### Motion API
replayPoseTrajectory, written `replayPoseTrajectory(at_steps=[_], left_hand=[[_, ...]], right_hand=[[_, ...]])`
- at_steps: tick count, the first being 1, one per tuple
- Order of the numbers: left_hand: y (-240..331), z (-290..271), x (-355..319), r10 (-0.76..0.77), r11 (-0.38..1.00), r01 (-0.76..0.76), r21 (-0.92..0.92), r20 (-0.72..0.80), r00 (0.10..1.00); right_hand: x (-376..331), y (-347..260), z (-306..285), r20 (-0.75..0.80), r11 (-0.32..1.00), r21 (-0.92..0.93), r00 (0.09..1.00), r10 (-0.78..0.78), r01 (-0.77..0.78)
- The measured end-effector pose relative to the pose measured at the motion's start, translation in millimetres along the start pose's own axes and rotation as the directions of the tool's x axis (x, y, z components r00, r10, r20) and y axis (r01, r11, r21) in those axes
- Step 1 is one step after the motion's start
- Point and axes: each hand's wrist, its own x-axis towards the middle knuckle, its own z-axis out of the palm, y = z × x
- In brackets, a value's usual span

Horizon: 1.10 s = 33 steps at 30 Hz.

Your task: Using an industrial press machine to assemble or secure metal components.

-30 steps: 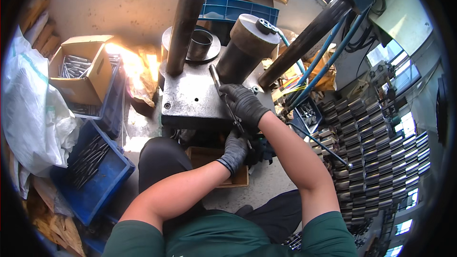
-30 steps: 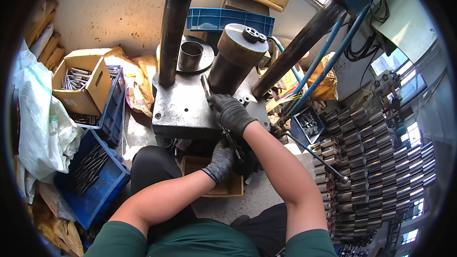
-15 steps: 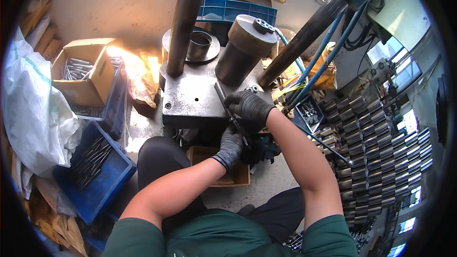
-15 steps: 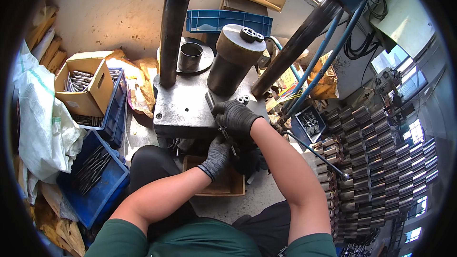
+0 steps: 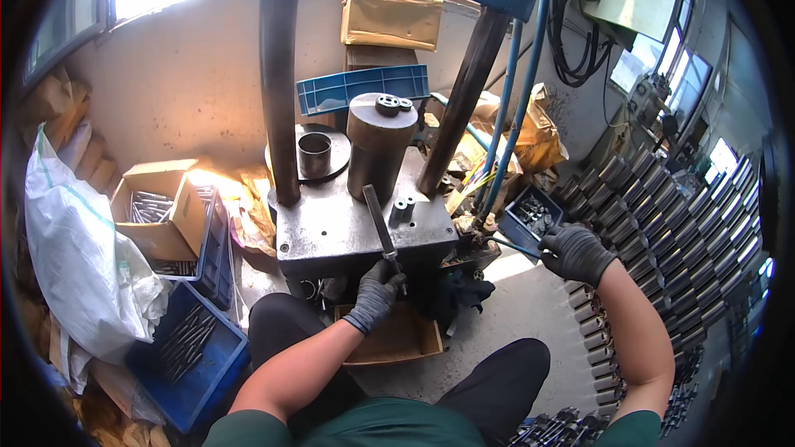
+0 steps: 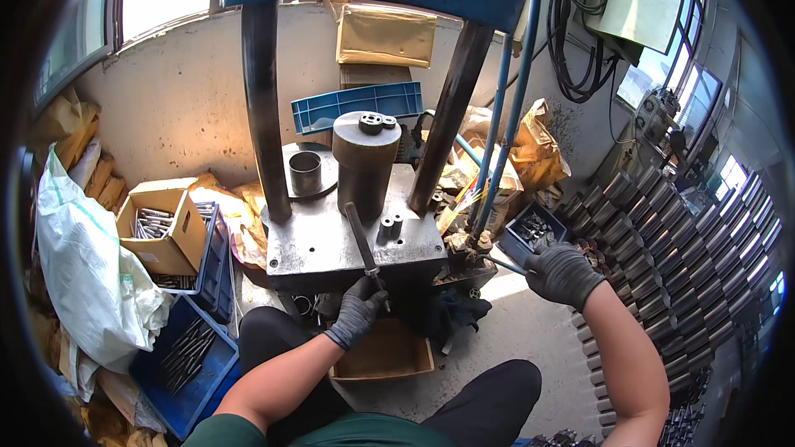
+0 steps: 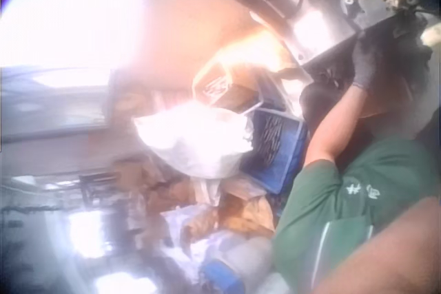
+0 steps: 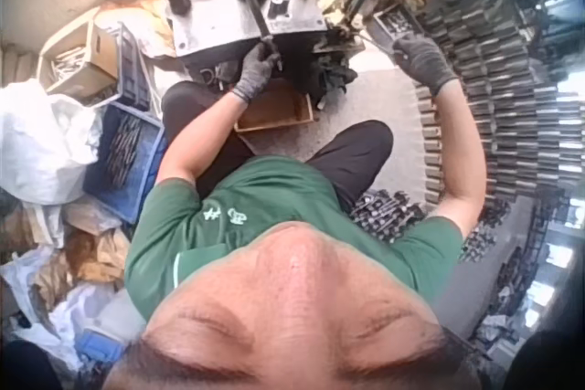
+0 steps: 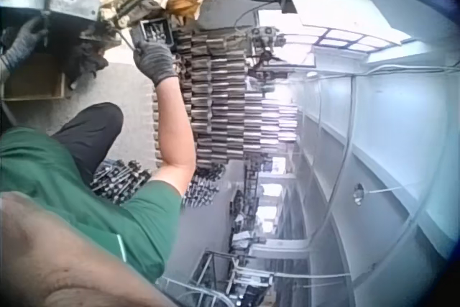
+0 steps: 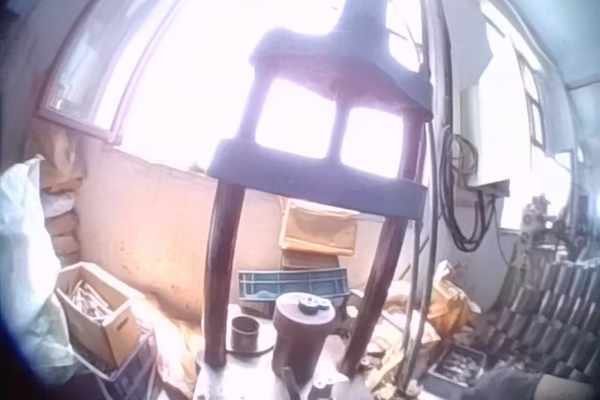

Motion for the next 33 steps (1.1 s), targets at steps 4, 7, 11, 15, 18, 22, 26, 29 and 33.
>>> replayPoseTrajectory(at_steps=[4, 7, 11, 15, 18, 22, 26, 29, 33], left_hand=[[76.2, 6.2, -7.6, 0.21, 0.926, -0.226, 0.304, 0.086, 0.974], [131.9, 7.7, 5.1, 0.421, 0.687, -0.425, 0.59, 0.154, 0.894], [180.1, 19.4, 68.0, 0.64, 0.663, -0.648, 0.375, 0.166, 0.75], [233.3, 0.2, 171.9, 0.683, 0.689, -0.659, 0.302, 0.031, 0.729], [252.0, -12.9, 242.8, 0.714, 0.689, -0.683, 0.242, -0.061, 0.698], [262.1, -24.3, 287.8, 0.645, 0.749, -0.602, 0.277, -0.097, 0.758], [265.3, -21.7, 300.2, 0.54, 0.802, -0.501, 0.325, -0.037, 0.841], [270.6, -17.8, 304.5, 0.543, 0.729, -0.474, 0.494, 0.004, 0.84], [284.0, -27.5, 310.2, 0.514, 0.617, -0.461, 0.638, 0.117, 0.85]], right_hand=[[-63.3, 28.5, 23.7, 0.157, 0.965, 0.181, 0.974, 0.162, -0.189], [-68.6, 19.8, 21.8, 0.096, 0.941, 0.234, 0.969, 0.226, -0.243], [-69.7, 17.4, 15.4, 0.109, 0.902, 0.241, 0.934, 0.341, -0.358], [-60.5, 1.8, 2.9, 0.069, 0.838, 0.361, 0.908, 0.413, -0.408], [-61.8, 7.7, 19.3, -0.012, 0.809, 0.431, 0.894, 0.447, -0.399], [-59.2, 9.7, 26.7, -0.045, 0.803, 0.436, 0.882, 0.469, -0.405], [-60.6, 8.4, 27.9, -0.034, 0.803, 0.424, 0.879, 0.476, -0.419], [-59.3, 6.3, 19.8, 0.025, 0.8, 0.41, 0.882, 0.47, -0.438], [-52.2, 0.9, 12.6, 0.117, 0.799, 0.407, 0.893, 0.435, -0.443]])
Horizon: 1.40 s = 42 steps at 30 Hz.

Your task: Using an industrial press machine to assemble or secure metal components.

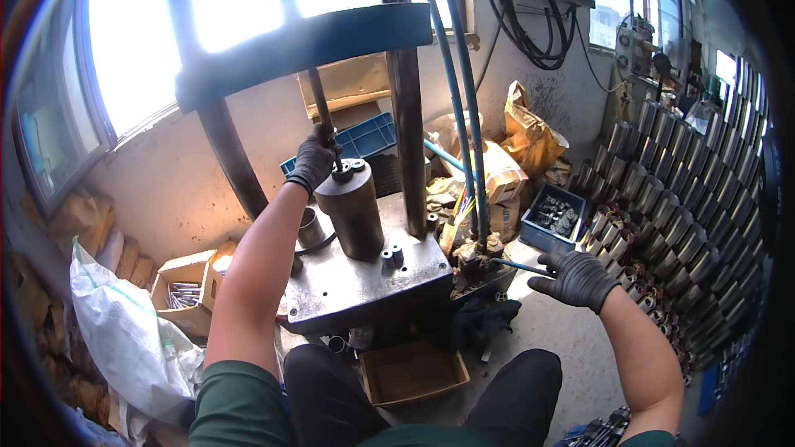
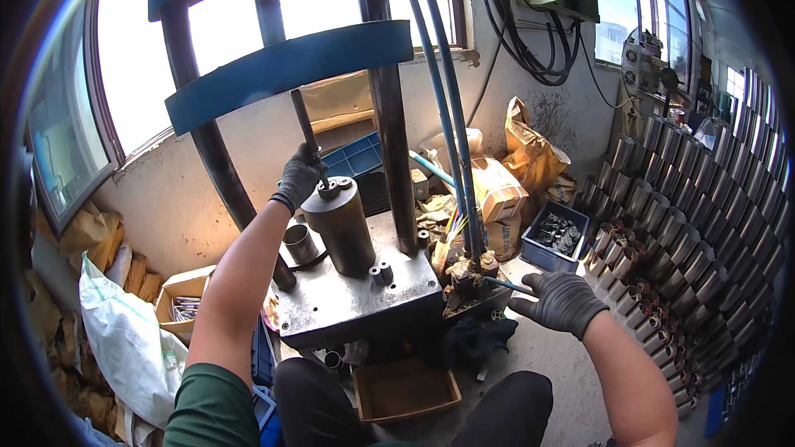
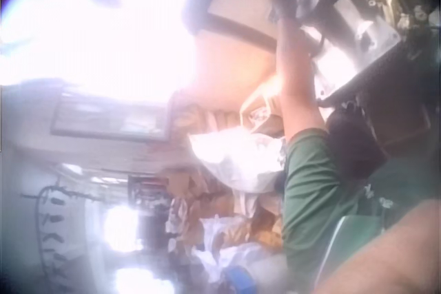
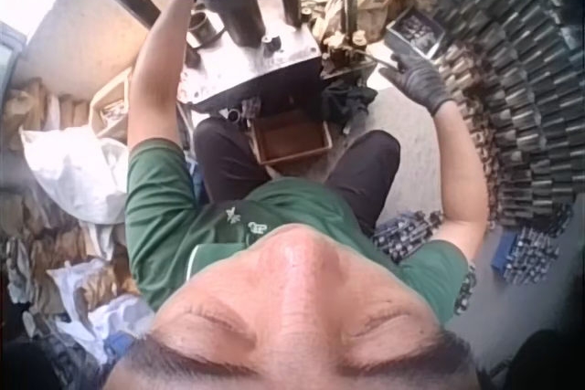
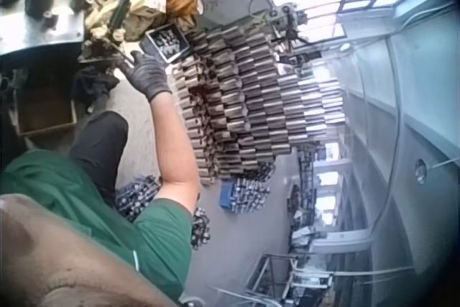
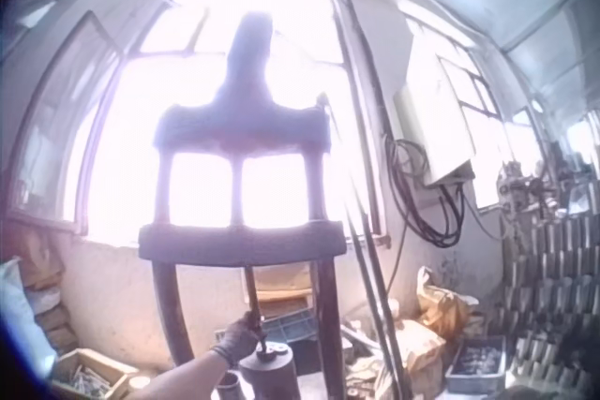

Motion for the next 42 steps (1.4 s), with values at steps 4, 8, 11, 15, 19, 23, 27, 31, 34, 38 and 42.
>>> replayPoseTrajectory(at_steps=[4, 8, 11, 15, 19, 23, 27, 31, 34, 38, 42], left_hand=[[29.0, 12.2, -3.3, -0.097, 0.995, 0.094, 0.024, 0.155, 0.983], [-11.4, 2.0, 8.9, -0.068, 0.998, 0.067, 0.017, 0.099, 0.993], [-12.6, 6.3, 3.6, -0.081, 0.994, 0.086, -0.068, 0.081, 0.993], [-7.0, 8.1, -2.1, -0.034, 0.982, 0.057, -0.182, 0.125, 0.992], [-15.3, 1.7, 1.6, -0.06, 0.998, 0.058, 0.019, 0.136, 0.989], [-21.1, 4.0, 5.7, -0.072, 0.995, 0.083, -0.057, 0.174, 0.982], [-21.9, 1.8, 13.5, -0.091, 0.971, 0.142, -0.193, 0.251, 0.964], [-17.5, -8.7, 24.8, -0.097, 0.99, 0.126, -0.065, 0.344, 0.934], [21.8, -22.0, 18.5, -0.254, 0.917, 0.353, -0.186, 0.409, 0.876], [34.6, -24.1, 31.2, -0.239, 0.971, 0.238, 0.031, 0.233, 0.943], [8.8, -31.9, 54.3, -0.214, 0.976, 0.216, 0.017, 0.223, 0.951]], right_hand=[[-0.9, -1.9, 4.7, 0.02, 1.0, -0.016, 1.0, 0.012, -0.012], [-2.0, -10.9, 4.7, -0.039, 0.999, -0.02, 0.998, -0.05, 0.05], [-1.6, -11.4, 3.0, -0.02, 0.999, -0.012, 0.999, -0.039, 0.039], [-2.6, -10.1, 3.1, 0.002, 1.0, -0.017, 1.0, -0.009, 0.009], [1.0, -11.7, 3.4, -0.001, 0.998, -0.051, 1.0, -0.022, 0.022], [-2.7, -5.9, 7.3, -0.038, 0.997, -0.06, 0.998, -0.05, 0.048], [-3.3, -9.1, 5.6, -0.051, 0.999, 0.008, 0.998, -0.036, 0.036], [-1.3, -6.1, 6.5, -0.014, 1.0, 0.007, 1.0, -0.005, 0.005], [-1.1, -0.4, 10.2, -0.039, 0.998, 0.049, 0.999, -0.023, 0.025], [-0.4, -8.4, 0.9, 0.02, 0.992, 0.121, 1.0, 0.018, -0.02], [-0.2, -10.4, 2.3, 0.009, 0.98, 0.196, 0.999, 0.037, -0.038]])
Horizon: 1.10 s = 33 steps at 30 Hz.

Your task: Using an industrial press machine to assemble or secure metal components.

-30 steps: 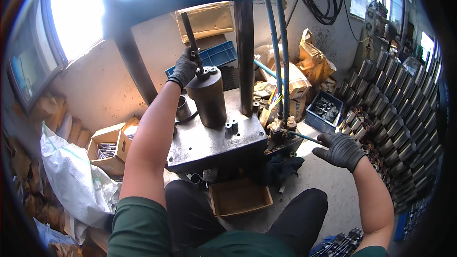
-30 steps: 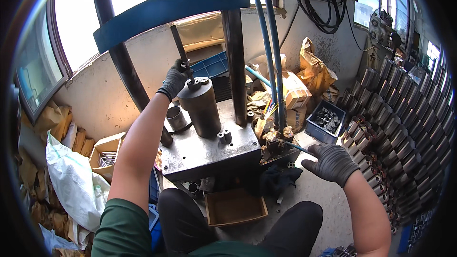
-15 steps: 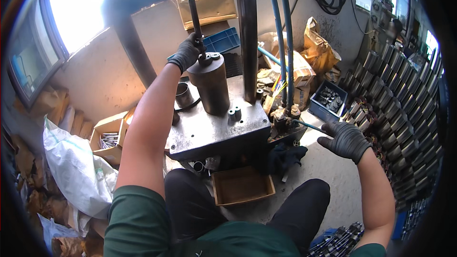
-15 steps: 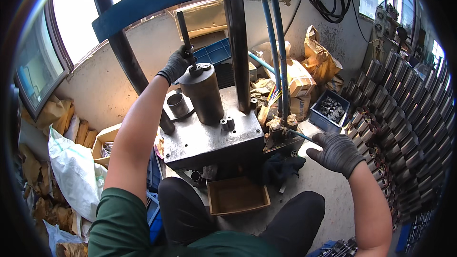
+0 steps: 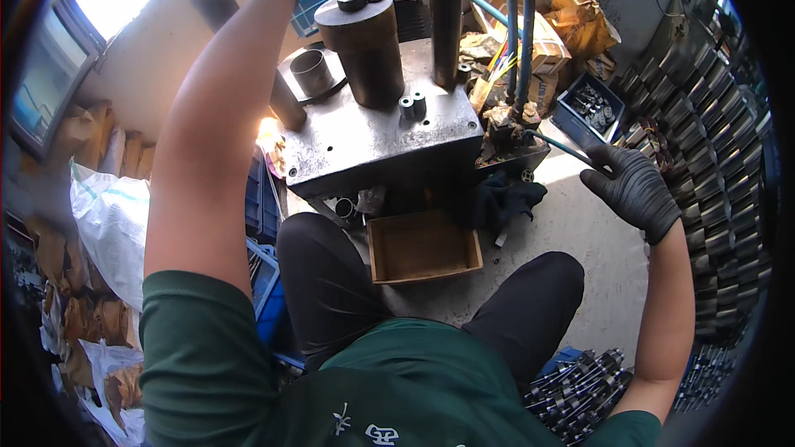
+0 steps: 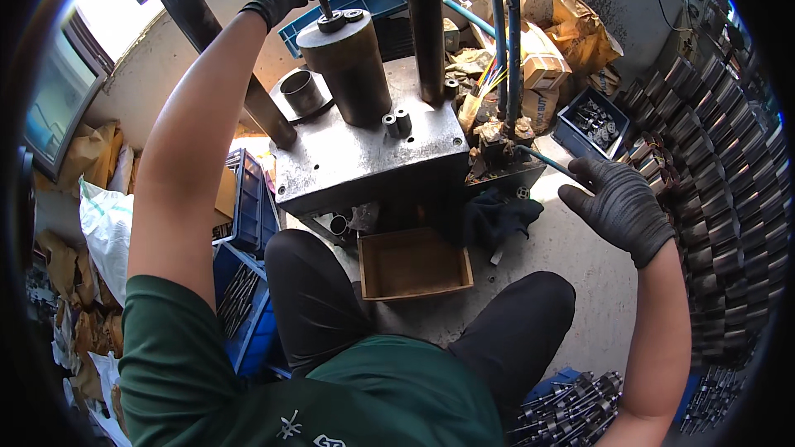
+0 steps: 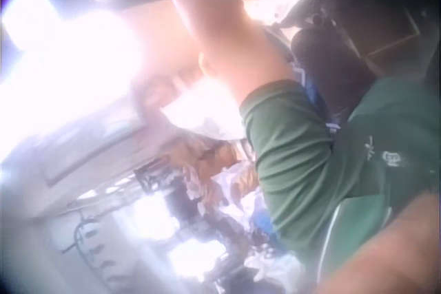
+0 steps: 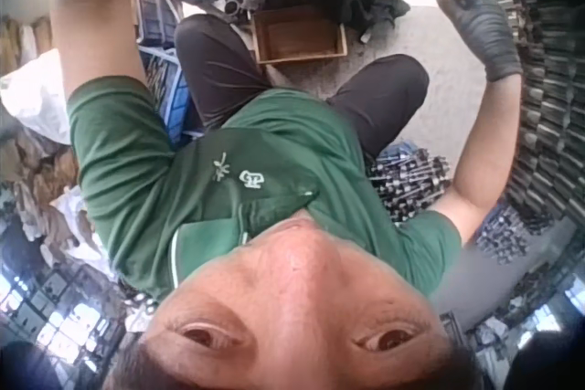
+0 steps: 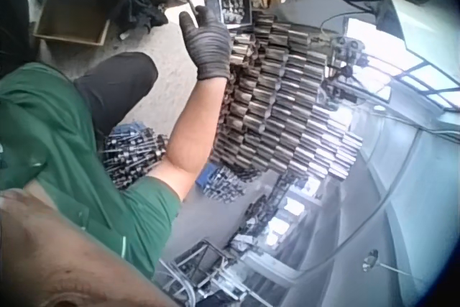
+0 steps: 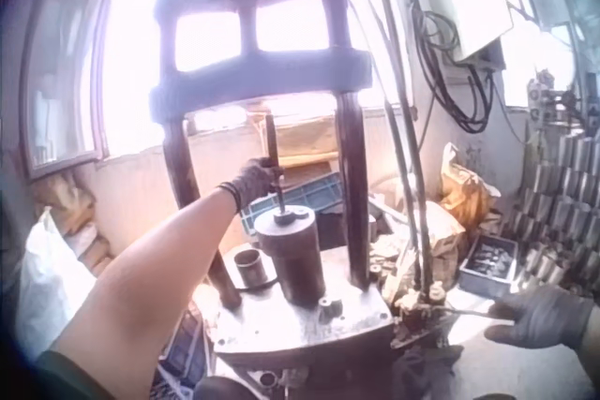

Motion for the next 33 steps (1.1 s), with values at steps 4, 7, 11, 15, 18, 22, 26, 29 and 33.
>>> replayPoseTrajectory(at_steps=[4, 7, 11, 15, 18, 22, 26, 29, 33], left_hand=[[9.9, 20.9, -3.9, -0.027, 0.993, 0.012, -0.118, -0.129, 0.991], [12.8, 21.4, -8.3, -0.028, 0.992, 0.01, -0.127, -0.139, 0.99], [17.5, 17.9, -12.8, -0.015, 0.965, 0.068, 0.255, -0.205, 0.979], [14.9, 22.6, -15.1, 0.003, 0.997, 0.013, 0.079, -0.192, 0.981], [7.2, 37.0, -26.9, 0.075, 0.997, -0.068, 0.039, -0.197, 0.977], [-29.0, 72.5, -49.4, 0.003, 0.927, -0.118, -0.357, -0.306, 0.952], [-21.5, 84.5, -68.7, -0.119, 0.807, -0.058, -0.588, -0.257, 0.959], [-32.6, 75.0, -62.7, -0.049, 0.827, -0.097, -0.553, -0.244, 0.968], [-37.5, 73.3, -59.9, -0.045, 0.889, -0.043, -0.455, -0.18, 0.983]], right_hand=[[-0.9, 0.1, 2.5, -0.004, 1.0, 0.009, 1.0, -0.01, 0.01], [-1.1, 3.6, 3.5, -0.001, 0.999, -0.006, 0.999, -0.041, 0.041], [-2.3, 3.5, 1.3, 0.009, 0.998, 0.015, 0.998, -0.063, 0.063], [-4.3, 2.8, -0.6, 0.034, 0.995, -0.064, 0.996, -0.08, 0.082], [-10.5, 8.1, 3.3, 0.018, 0.988, -0.126, 0.996, -0.091, 0.092], [-19.3, 13.9, 13.9, 0.139, 0.972, -0.176, 0.981, -0.135, 0.159], [-44.5, 27.5, 39.3, 0.32, 0.942, -0.252, 0.938, -0.134, 0.221], [-66.0, 33.3, 56.8, 0.356, 0.942, -0.27, 0.93, -0.094, 0.199], [-70.6, 29.2, 66.0, 0.314, 0.949, -0.278, 0.948, -0.055, 0.147]])
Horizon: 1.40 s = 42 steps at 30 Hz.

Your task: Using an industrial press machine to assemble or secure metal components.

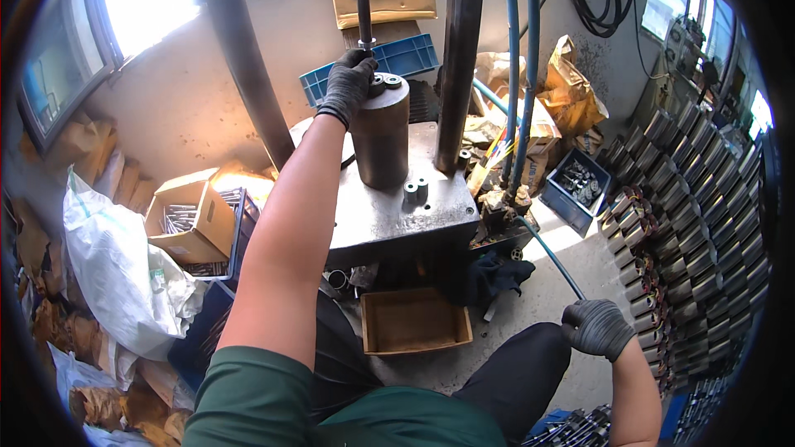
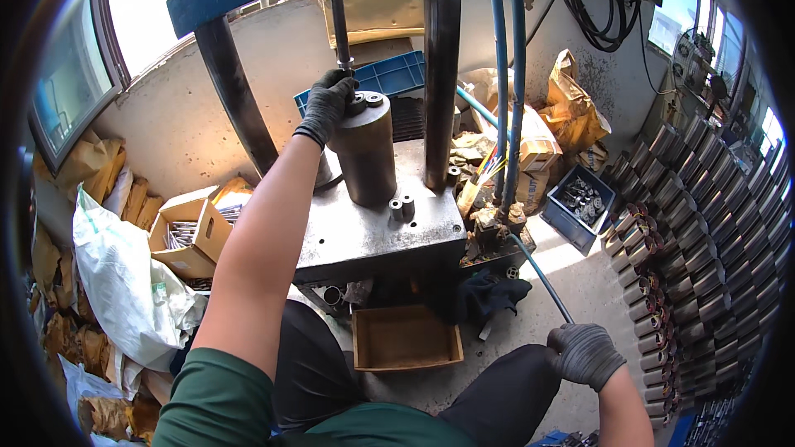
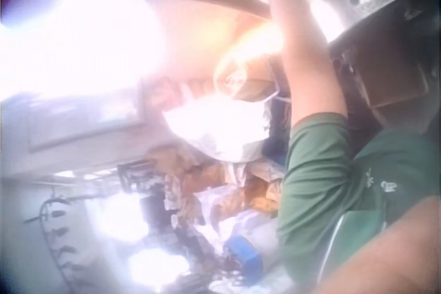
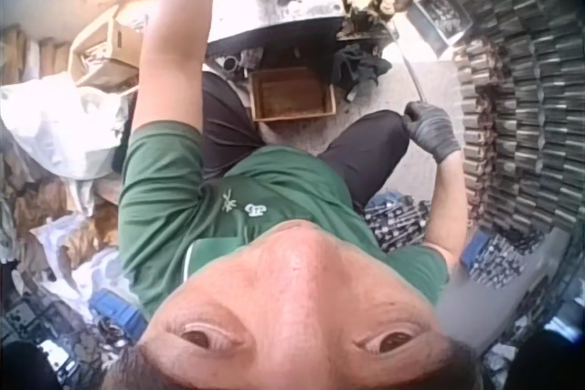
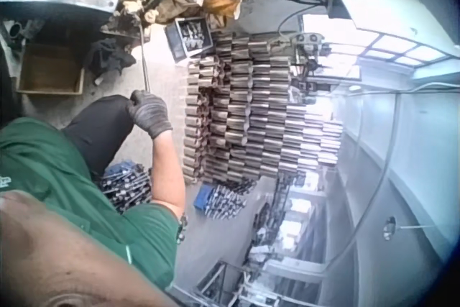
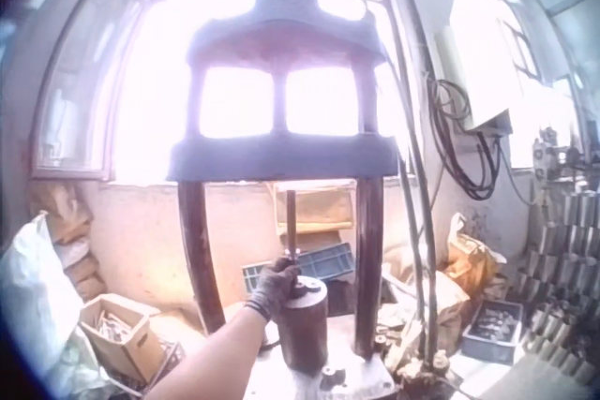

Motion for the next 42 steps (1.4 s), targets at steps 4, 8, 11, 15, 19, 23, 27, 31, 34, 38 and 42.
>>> replayPoseTrajectory(at_steps=[4, 8, 11, 15, 19, 23, 27, 31, 34, 38, 42], left_hand=[[7.1, -3.0, -6.4, 0.003, 0.999, -0.006, -0.051, -0.053, 0.999], [2.9, 7.9, 0.6, 0.013, 0.997, -0.013, -0.073, -0.01, 1.0], [3.5, 5.5, 0.4, 0.017, 0.999, -0.018, -0.039, -0.021, 1.0], [5.8, 4.7, -3.5, -0.027, 0.991, 0.018, -0.134, -0.068, 0.997], [7.2, 12.5, -4.8, -0.038, 0.99, 0.027, -0.142, -0.072, 0.997], [9.8, 11.3, -5.4, -0.065, 0.987, 0.055, -0.149, -0.06, 0.996], [8.3, -0.7, -7.2, -0.045, 0.989, 0.041, -0.139, -0.027, 0.999], [3.6, 0.0, 4.4, -0.036, 0.984, 0.033, -0.175, -0.012, 0.999], [7.1, 7.1, -1.2, -0.074, 0.978, 0.067, -0.197, -0.031, 0.997], [14.7, 7.4, -10.6, -0.068, 0.984, 0.063, -0.17, -0.027, 0.997], [14.3, 3.6, -11.2, -0.065, 0.985, 0.061, -0.159, -0.024, 0.998]], right_hand=[[9.8, 0.3, -0.3, -0.027, 1.0, 0.025, 1.0, -0.008, 0.008], [1.5, -1.8, -8.1, -0.041, 1.0, 0.0, 0.999, 0.012, -0.012], [6.3, -1.6, -11.7, -0.03, 0.999, -0.032, 1.0, -0.001, 0.0], [7.9, -0.4, -13.7, 0.005, 0.998, -0.058, 1.0, -0.028, 0.029], [4.2, 4.3, -16.5, 0.037, 0.995, -0.076, 0.998, -0.055, 0.058], [11.8, 12.0, -36.0, -0.019, 0.997, 0.03, 0.998, -0.068, 0.068], [21.7, 5.1, -54.8, -0.165, 0.982, 0.187, 0.986, 0.009, 0.022], [13.4, 13.1, -39.3, -0.012, 0.995, 0.013, 0.995, -0.1, 0.1], [12.6, 17.4, -36.1, 0.136, 0.993, -0.082, 0.988, -0.068, 0.08], [17.0, 14.2, -48.1, -0.106, 0.989, 0.145, 0.994, -0.02, 0.036], [15.9, 8.1, -45.9, -0.246, 0.99, 0.124, 0.969, -0.03, 0.062]])
